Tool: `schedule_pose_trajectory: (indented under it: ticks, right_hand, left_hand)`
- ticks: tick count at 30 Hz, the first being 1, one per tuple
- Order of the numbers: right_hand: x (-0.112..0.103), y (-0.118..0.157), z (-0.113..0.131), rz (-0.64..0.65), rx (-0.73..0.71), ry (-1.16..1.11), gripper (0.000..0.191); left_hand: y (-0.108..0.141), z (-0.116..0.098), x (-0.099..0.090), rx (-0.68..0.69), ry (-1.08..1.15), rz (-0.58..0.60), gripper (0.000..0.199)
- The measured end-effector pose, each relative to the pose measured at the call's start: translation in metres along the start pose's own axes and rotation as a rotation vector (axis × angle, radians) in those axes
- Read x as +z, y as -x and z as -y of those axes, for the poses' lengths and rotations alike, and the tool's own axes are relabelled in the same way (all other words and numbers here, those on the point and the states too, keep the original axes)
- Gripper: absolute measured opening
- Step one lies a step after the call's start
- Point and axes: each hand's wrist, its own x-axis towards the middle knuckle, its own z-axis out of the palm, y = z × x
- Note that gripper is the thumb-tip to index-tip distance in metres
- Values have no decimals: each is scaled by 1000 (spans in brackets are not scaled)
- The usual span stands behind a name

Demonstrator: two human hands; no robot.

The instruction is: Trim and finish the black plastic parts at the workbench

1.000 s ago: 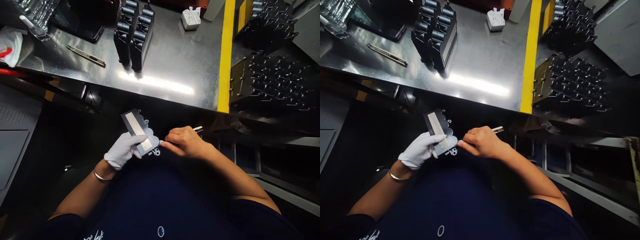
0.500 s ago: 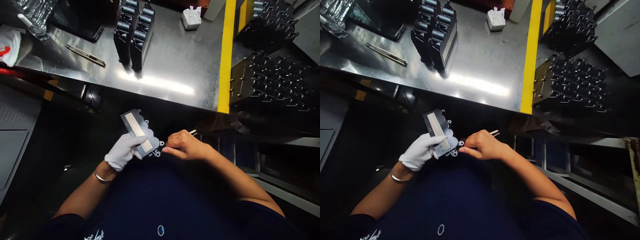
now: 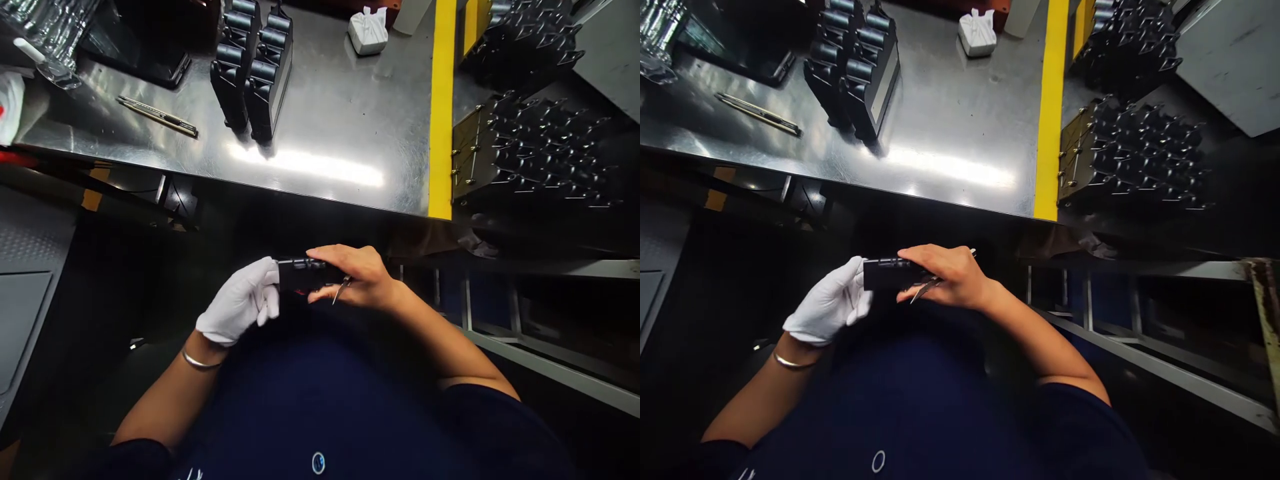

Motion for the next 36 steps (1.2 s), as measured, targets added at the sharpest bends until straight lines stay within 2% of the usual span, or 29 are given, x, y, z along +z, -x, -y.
schedule_pose_trajectory:
  ticks: [2,4,6,9,12,15,20,30,33,36]
  right_hand:
    - [5,-2,2,-160,112,-29,51]
    - [11,-2,5,-253,228,-65,47]
    - [15,0,8,-236,304,-145,46]
    - [13,4,10,-110,358,-293,35]
    - [7,6,11,-99,406,-246,22]
    - [4,7,12,-73,352,-175,16]
    - [5,11,13,47,263,-193,18]
    - [1,11,9,192,296,-143,18]
    - [4,11,7,147,374,-145,19]
    - [5,11,10,41,513,-185,23]
  left_hand:
    - [3,2,2,275,-308,-157,34]
    - [2,2,3,442,-552,-294,23]
    - [-1,0,4,433,-636,-368,20]
    - [-4,-5,2,332,-567,-427,27]
    - [-2,-8,2,311,-543,-387,28]
    - [1,-8,4,277,-561,-284,29]
    - [1,-6,7,271,-592,-215,33]
    - [1,-5,3,285,-725,-109,36]
    - [2,-5,6,279,-703,-76,34]
    - [2,-5,8,311,-656,-148,34]
